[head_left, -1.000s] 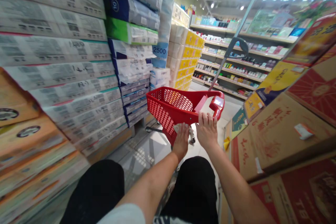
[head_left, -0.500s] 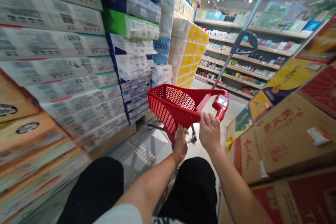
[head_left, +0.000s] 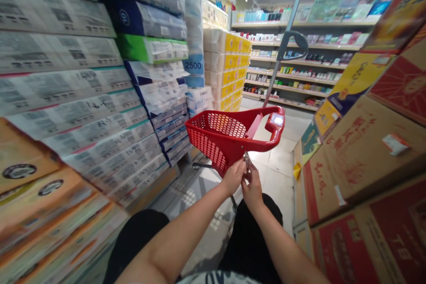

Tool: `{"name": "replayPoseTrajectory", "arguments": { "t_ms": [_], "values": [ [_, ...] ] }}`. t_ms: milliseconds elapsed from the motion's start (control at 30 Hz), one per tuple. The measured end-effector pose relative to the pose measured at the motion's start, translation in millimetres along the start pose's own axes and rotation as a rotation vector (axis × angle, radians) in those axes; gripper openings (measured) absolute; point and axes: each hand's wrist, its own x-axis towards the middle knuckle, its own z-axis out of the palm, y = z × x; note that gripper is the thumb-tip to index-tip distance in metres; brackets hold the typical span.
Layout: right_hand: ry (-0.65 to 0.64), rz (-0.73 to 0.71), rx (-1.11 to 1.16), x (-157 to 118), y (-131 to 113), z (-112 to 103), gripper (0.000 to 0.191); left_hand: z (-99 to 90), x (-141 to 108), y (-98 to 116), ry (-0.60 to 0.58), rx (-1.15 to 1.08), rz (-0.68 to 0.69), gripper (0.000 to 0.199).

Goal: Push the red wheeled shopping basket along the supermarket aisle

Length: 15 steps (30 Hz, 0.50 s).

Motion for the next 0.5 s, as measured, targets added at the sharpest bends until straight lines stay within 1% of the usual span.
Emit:
{"name": "replayPoseTrajectory", "arguments": {
  "t_ms": [67,100,133,167,233,267,300,333,400,433,500],
  "values": [
    [0.067,0.121,0.068,9,-3,0,0.049,-11.4,-2,14,-0.084,0.101,0.042,0.050],
    [0.095,0.183,0.065,14,-5,-2,0.046,-18.0,-1,21,-0.091,0.209,0.088,0.051],
    [0.125,0.250,0.038,20,-7,-3,0.041,-25.0,0,26,-0.069,0.349,0.149,0.050],
    [0.158,0.320,0.000,25,-9,-4,0.039,-32.0,3,30,-0.020,0.502,0.219,0.049],
    [0.211,0.420,-0.050,33,-11,0,0.041,-43.9,14,35,0.091,0.775,0.342,0.052],
    [0.225,0.435,-0.048,34,-10,4,0.045,-47.8,21,34,0.115,0.878,0.384,0.057],
    [0.223,0.418,-0.037,35,-8,11,0.049,-49.8,29,32,0.107,0.959,0.412,0.063],
    [0.212,0.378,-0.030,34,-5,19,0.050,-50.0,37,28,0.074,1.023,0.430,0.068],
    [0.207,0.290,-0.081,29,5,37,0.045,-45.2,51,18,-0.015,1.103,0.445,0.073],
    [0.226,0.273,-0.129,26,11,46,0.041,-41.1,55,13,-0.041,1.124,0.444,0.074],
    [0.271,0.276,-0.209,20,21,62,0.036,-32.9,60,3,-0.032,1.144,0.431,0.074]
  ]
}}
